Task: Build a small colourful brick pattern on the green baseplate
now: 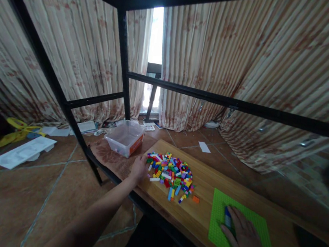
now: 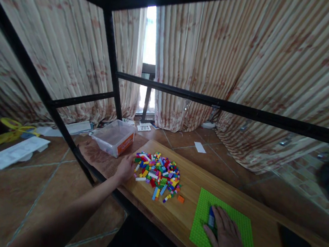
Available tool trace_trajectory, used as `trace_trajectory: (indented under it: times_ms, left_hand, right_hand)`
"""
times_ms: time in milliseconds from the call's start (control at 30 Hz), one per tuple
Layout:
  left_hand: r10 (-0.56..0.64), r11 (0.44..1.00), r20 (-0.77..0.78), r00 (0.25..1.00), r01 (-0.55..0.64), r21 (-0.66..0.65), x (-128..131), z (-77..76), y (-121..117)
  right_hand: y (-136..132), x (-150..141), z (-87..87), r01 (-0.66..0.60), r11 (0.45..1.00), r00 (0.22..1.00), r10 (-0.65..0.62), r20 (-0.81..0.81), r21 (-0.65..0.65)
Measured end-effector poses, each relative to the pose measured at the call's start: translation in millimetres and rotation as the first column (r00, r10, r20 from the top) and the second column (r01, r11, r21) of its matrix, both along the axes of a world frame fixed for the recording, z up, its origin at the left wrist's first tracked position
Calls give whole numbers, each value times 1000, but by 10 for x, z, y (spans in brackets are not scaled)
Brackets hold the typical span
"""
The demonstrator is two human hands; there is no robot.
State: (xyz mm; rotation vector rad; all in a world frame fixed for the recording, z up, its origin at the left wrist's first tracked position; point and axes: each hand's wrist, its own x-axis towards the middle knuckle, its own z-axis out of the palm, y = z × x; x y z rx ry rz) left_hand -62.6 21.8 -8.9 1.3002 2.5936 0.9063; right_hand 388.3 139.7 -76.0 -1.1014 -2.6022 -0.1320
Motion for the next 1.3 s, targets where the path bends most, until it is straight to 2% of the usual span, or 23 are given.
trace_trajectory:
  times_ms: [133, 233, 300, 367, 400, 433, 500, 533, 567, 600, 667, 733, 833, 900, 933, 1000, 1100, 1167, 1233, 1300]
  left_hand:
    - [-33, 999, -32, 999, 33, -20, -58, 11, 86]
    - [-52, 999, -46, 998, 52, -1, -90, -8, 116]
    - [-59, 997, -49, 997, 61, 41, -126, -17, 118]
    - [-68, 993, -30, 997, 71, 97, -155, -1, 96]
    - [-70, 990, 0, 998, 70, 125, -153, 23, 69]
    - [-57, 985, 48, 997, 48, 165, -130, 56, 29]
    - [-21, 966, 160, 987, -21, 259, 17, 144, -94]
    - [-19, 959, 232, 973, -48, 279, 150, 188, -174]
    - [-61, 957, 311, 948, -33, 287, 324, 225, -261]
    - [-131, 946, 401, 907, -6, 324, 533, 249, -349]
    - [-296, 934, 595, 747, 98, 342, 1023, 252, -514]
    - [-367, 924, 807, 464, 280, 259, 1525, 200, -647]
    - [-284, 890, 955, 86, 394, 229, 2116, 81, -783]
    - [-189, 898, 975, -115, 381, 219, 2351, 15, -840]
    - [-146, 905, 973, -179, 373, 204, 2425, -11, -860]
    - [-75, 912, 966, -247, 375, 167, 2511, -49, -885]
    - [-28, 908, 963, -267, 395, 136, 2561, -85, -893]
    - [-37, 902, 971, -236, 411, 134, 2577, -101, -885]
    - [-74, 879, 986, -152, 456, 136, 2582, -112, -867]
    - [-158, 832, 987, -13, 537, 140, 2565, -106, -837]
  right_hand:
    - [-85, -31, 38, 55, 998, 999, -55, -4, -21]
    - [-167, -102, 138, 101, 993, 994, -102, -27, -57]
    - [-197, -141, 251, 100, 986, 991, -110, -73, -133]
    - [-214, -141, 388, 102, 964, 965, -156, -210, -247]
    - [-231, -124, 459, 138, 947, 919, -232, -318, -292]
    - [-264, -99, 527, 205, 926, 836, -333, -435, -316]
    - [-399, -52, 642, 363, 862, 572, -506, -646, -353]
    - [-509, -46, 684, 399, 831, 461, -546, -699, -387]
    - [-644, -62, 715, 394, 811, 390, -574, -720, -433]
    - [-800, -105, 738, 361, 796, 354, -598, -719, -485]
    - [-1148, -272, 763, 204, 780, 377, -620, -688, -591]
    - [-1485, -513, 776, 44, 742, 467, -607, -643, -669]
    - [-1856, -841, 780, -129, 690, 504, -573, -646, -713]
    - [-1987, -938, 771, -170, 642, 454, -623, -637, -748]
    - [-2021, -942, 764, -180, 621, 427, -649, -630, -763]
    - [-2049, -883, 751, -182, 604, 391, -680, -620, -776]
    - [-2056, -736, 740, -181, 607, 394, -676, -623, -774]
    - [-2068, -670, 730, -191, 602, 390, -678, -623, -775]
    - [-2086, -644, 710, -201, 596, 378, -685, -623, -777]
    - [-2092, -633, 676, -195, 592, 352, -702, -619, -782]
